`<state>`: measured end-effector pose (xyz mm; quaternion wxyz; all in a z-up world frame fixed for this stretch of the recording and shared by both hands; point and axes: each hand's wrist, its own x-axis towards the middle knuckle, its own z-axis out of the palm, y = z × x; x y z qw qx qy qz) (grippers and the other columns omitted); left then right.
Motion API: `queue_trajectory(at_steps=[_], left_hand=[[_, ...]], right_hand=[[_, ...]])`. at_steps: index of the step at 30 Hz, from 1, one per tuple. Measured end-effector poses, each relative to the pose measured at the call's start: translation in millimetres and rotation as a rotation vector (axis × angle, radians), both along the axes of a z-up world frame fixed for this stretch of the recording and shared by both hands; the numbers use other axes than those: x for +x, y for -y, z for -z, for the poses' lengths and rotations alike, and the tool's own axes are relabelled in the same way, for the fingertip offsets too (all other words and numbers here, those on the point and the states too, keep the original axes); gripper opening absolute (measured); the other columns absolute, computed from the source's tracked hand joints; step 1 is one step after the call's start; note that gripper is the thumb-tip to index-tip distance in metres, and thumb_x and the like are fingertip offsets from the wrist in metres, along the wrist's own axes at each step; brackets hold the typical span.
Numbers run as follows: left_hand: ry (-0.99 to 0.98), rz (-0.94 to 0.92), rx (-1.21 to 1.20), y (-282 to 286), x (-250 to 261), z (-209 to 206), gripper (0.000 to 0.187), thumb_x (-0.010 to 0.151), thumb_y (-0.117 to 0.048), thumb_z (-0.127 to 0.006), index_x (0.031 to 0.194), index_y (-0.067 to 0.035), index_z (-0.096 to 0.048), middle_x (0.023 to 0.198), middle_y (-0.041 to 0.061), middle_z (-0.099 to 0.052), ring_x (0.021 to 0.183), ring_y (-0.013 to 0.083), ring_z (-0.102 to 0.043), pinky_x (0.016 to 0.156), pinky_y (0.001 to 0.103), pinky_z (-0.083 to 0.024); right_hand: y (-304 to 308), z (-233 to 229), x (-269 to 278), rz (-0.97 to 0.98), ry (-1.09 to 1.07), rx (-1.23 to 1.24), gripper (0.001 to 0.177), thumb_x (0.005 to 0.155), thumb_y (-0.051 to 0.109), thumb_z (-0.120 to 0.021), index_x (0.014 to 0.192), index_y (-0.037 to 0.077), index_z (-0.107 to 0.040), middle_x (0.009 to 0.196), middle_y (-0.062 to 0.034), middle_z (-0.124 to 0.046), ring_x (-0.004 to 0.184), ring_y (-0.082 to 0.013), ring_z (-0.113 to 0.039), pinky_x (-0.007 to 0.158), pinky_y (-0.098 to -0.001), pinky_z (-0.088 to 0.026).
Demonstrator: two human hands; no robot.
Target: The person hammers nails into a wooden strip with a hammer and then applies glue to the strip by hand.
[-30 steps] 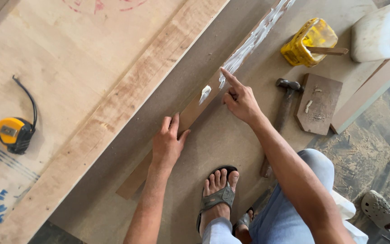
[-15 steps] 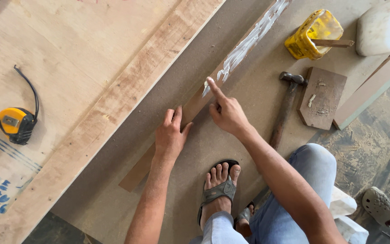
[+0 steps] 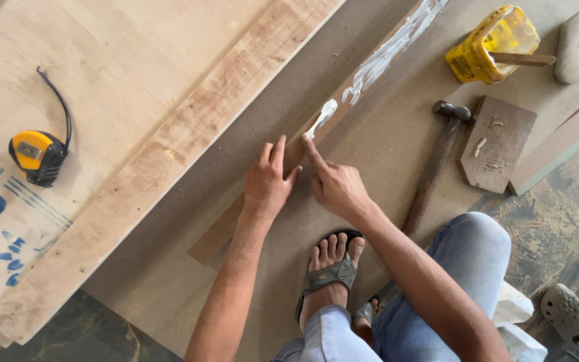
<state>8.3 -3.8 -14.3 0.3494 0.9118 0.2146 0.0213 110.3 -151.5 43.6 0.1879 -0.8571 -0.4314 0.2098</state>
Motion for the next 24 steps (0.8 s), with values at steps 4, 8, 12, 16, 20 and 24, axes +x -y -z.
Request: queue_trajectory(at_steps=[4,8,12,16,20,24], left_hand=[[-0.083,0.006,-0.077,-2,0,4,0.069,0.092,-0.035,-0.077,0.144,-0.001,-0.046,0.130,0.021,-0.057,0.093,0.0310,-0.074,0.069,0.037,-0.064],[0.070,-0.006,-0.009,0,-5,-3,0.064,0.089,-0.030,-0.080,0.138,-0.001,-0.050,0.123,0.017,-0.060,0.099,0.0337,-0.073,0.077,0.040,-0.063],[0.074,-0.014,-0.023,-2,0,-13,0.061,0.087,-0.027,-0.081,0.134,-0.001,-0.052,0.121,0.018,-0.060,0.097,0.0372,-0.072,0.075,0.044,-0.061],[-0.034,-0.015,-0.096,-1,-1,-12,0.061,0.090,-0.027,-0.078,0.136,0.001,-0.049,0.124,0.019,-0.058,0.095,0.0360,-0.072,0.072,0.043,-0.062],[0.103,-0.015,-0.030,-2,1,-12,0.058,0.090,-0.025,-0.079,0.135,0.000,-0.052,0.122,0.019,-0.060,0.097,0.0384,-0.071,0.074,0.044,-0.060],[0.078,-0.025,-0.040,3,-5,-15,0.059,0.088,-0.025,-0.080,0.135,0.000,-0.053,0.120,0.018,-0.061,0.096,0.0379,-0.071,0.073,0.044,-0.060]], right_hand=[[5,-1,9,0.009,-0.087,0.139,0.066,0.090,0.003,-0.055,0.154,0.017,-0.046,0.082,-0.0146,-0.074,0.061,-0.0262,-0.071,0.063,-0.0390,-0.062],[8,-6,46,0.220,-0.049,0.153,0.077,0.089,0.003,-0.056,0.162,0.010,-0.033,0.068,-0.0189,-0.066,0.055,-0.0313,-0.065,0.061,-0.0465,-0.054],[3,-8,63,0.206,0.003,0.084,0.080,0.086,0.003,-0.058,0.163,0.013,-0.035,0.065,-0.0201,-0.063,0.056,-0.0317,-0.063,0.062,-0.0477,-0.052],[9,-7,52,0.207,-0.097,0.166,0.071,0.089,0.003,-0.058,0.157,0.013,-0.044,0.065,-0.0166,-0.063,0.057,-0.0285,-0.064,0.064,-0.0428,-0.054],[6,-13,73,0.419,-0.172,0.351,0.062,0.091,0.003,-0.055,0.152,0.011,-0.049,0.069,-0.0122,-0.067,0.059,-0.0239,-0.067,0.066,-0.0380,-0.056],[1,-16,96,0.415,-0.082,0.293,0.067,0.088,0.002,-0.056,0.154,0.011,-0.047,0.069,-0.0127,-0.066,0.059,-0.0226,-0.065,0.065,-0.0397,-0.054]])
